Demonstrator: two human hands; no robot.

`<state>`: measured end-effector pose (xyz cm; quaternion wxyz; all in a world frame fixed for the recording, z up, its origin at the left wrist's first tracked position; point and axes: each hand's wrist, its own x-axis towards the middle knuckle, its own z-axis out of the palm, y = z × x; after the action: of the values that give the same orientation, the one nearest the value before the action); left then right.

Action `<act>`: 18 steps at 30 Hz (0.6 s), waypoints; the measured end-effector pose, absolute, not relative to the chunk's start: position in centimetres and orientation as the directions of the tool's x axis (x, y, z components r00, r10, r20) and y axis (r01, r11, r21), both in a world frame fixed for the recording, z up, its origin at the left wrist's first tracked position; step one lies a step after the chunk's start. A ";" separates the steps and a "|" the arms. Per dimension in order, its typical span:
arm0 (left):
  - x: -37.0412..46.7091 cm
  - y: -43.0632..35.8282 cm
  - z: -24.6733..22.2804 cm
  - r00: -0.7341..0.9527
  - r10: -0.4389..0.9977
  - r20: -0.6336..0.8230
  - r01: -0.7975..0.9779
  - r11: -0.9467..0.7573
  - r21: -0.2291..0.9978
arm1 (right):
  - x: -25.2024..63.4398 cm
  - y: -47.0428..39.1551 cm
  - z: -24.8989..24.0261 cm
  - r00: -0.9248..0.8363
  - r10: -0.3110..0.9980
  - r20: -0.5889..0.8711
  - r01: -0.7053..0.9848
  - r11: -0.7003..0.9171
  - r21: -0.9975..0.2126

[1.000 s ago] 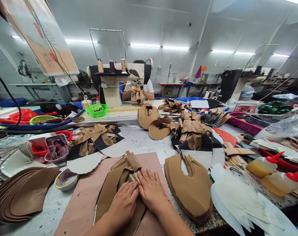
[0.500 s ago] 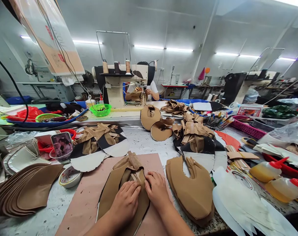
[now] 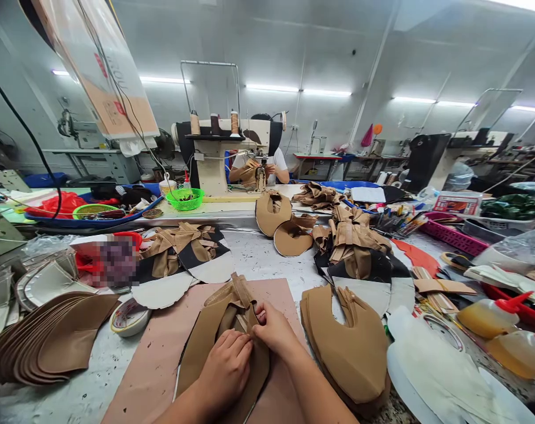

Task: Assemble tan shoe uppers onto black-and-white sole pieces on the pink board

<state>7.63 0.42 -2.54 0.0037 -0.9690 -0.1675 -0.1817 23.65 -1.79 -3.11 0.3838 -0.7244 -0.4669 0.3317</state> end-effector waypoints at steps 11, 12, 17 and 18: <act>3.0 0.4 -0.7 0.887 0.307 0.346 0.276 -0.951 0.136 | 20.3 -0.5 0.9 0.215 0.960 0.181 0.831 -0.082 -0.551; 1.8 0.5 -0.8 0.891 0.315 0.329 0.298 -0.949 0.100 | 19.8 0.4 1.3 0.156 0.971 0.181 0.843 -0.035 -0.537; -2.8 0.8 -3.8 0.867 0.412 0.281 0.436 -0.899 -0.030 | 17.1 3.4 2.5 -0.002 0.988 0.156 0.857 0.083 -0.509; -3.1 0.8 -4.4 0.862 0.422 0.281 0.448 -0.894 -0.032 | 16.7 3.6 2.5 -0.015 0.992 0.126 0.840 0.081 -0.537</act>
<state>-3.13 0.78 -4.44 0.0480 -0.9637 -0.2255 -0.1346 16.72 3.64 2.51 0.2409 -0.6591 -0.6947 0.1581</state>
